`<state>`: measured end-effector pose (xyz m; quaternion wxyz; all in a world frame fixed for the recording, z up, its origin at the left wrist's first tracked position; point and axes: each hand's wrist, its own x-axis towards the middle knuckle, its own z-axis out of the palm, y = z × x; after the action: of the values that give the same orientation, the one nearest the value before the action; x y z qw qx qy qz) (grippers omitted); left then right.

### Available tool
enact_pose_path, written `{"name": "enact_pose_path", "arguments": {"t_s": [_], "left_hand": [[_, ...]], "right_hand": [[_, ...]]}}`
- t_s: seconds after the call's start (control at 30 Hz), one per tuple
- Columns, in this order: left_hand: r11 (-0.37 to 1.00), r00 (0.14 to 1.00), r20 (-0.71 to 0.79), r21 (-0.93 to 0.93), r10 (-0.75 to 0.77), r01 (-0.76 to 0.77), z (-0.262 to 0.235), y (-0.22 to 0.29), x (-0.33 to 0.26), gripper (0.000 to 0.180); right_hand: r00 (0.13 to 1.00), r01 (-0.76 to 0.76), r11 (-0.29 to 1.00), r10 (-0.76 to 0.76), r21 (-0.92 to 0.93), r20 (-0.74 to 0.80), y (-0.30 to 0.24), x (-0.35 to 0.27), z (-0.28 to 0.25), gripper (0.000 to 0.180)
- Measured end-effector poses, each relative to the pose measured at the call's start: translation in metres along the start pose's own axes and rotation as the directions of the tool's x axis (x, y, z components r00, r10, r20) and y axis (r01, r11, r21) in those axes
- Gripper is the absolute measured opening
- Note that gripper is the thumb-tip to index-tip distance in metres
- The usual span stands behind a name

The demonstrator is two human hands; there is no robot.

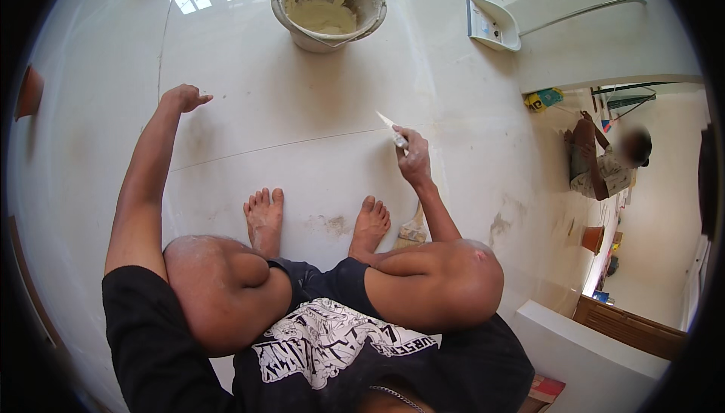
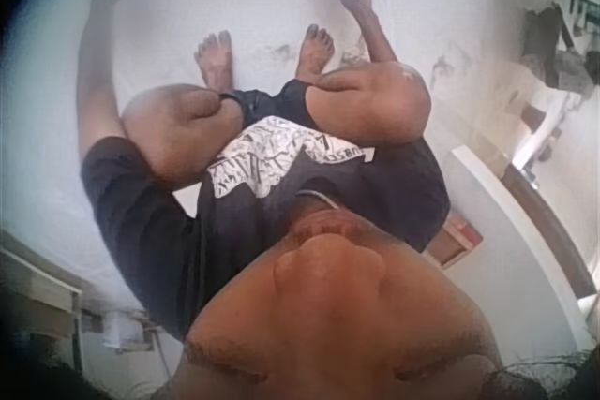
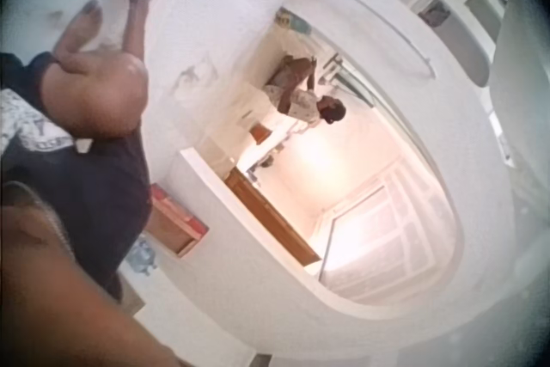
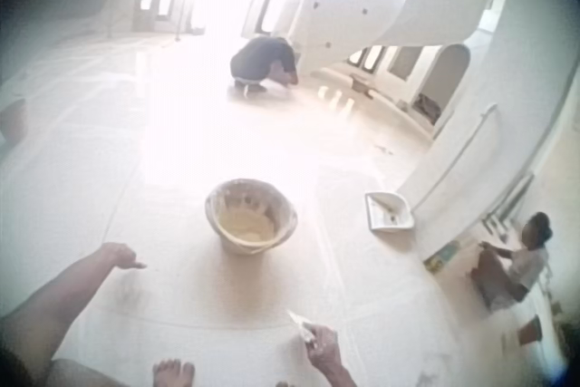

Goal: The person sits on a tiled floor and applies grout to the joints between tiles using a small brush and a rubber float. They repeatedly dip the tools into a bucket of grout and spread the material along the tile seams.

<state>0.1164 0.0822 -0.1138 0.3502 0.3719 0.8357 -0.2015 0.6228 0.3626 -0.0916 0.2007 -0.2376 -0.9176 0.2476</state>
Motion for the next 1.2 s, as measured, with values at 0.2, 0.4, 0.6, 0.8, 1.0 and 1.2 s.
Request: {"name": "enact_pose_path", "arguments": {"t_s": [0.2,0.4,0.6,0.8,1.0,1.2], "left_hand": [[1.000,1.000,0.006,-0.022,-0.012,0.012,-0.006,0.009,0.001,0.071],[0.999,0.999,0.030,0.022,-0.030,0.030,0.001,0.000,0.003,0.072],[0.999,0.997,-0.079,-0.051,0.003,-0.008,-0.009,0.014,-0.006,0.071],[0.999,0.998,-0.055,-0.008,0.037,-0.038,-0.005,0.009,-0.009,0.071],[0.998,0.995,-0.093,-0.039,0.041,-0.045,-0.006,0.012,-0.005,0.071],[1.000,0.999,-0.031,-0.024,0.008,-0.009,-0.001,0.005,-0.008,0.071]], "right_hand": [[0.967,0.189,0.908,-0.106,-0.375,0.230,0.002,-0.041,0.034,0.045],[0.952,0.212,0.903,-0.106,-0.373,0.286,-0.014,-0.057,0.042,0.049],[0.973,0.193,0.869,-0.111,-0.455,0.203,-0.007,-0.042,0.050,0.049],[0.956,0.180,0.904,-0.068,-0.387,0.285,-0.016,-0.054,0.044,0.051],[0.980,0.116,0.895,-0.034,-0.430,0.195,-0.001,-0.041,0.040,0.052],[0.941,0.169,0.944,-0.069,-0.283,0.332,0.005,-0.034,0.017,0.051]]}}
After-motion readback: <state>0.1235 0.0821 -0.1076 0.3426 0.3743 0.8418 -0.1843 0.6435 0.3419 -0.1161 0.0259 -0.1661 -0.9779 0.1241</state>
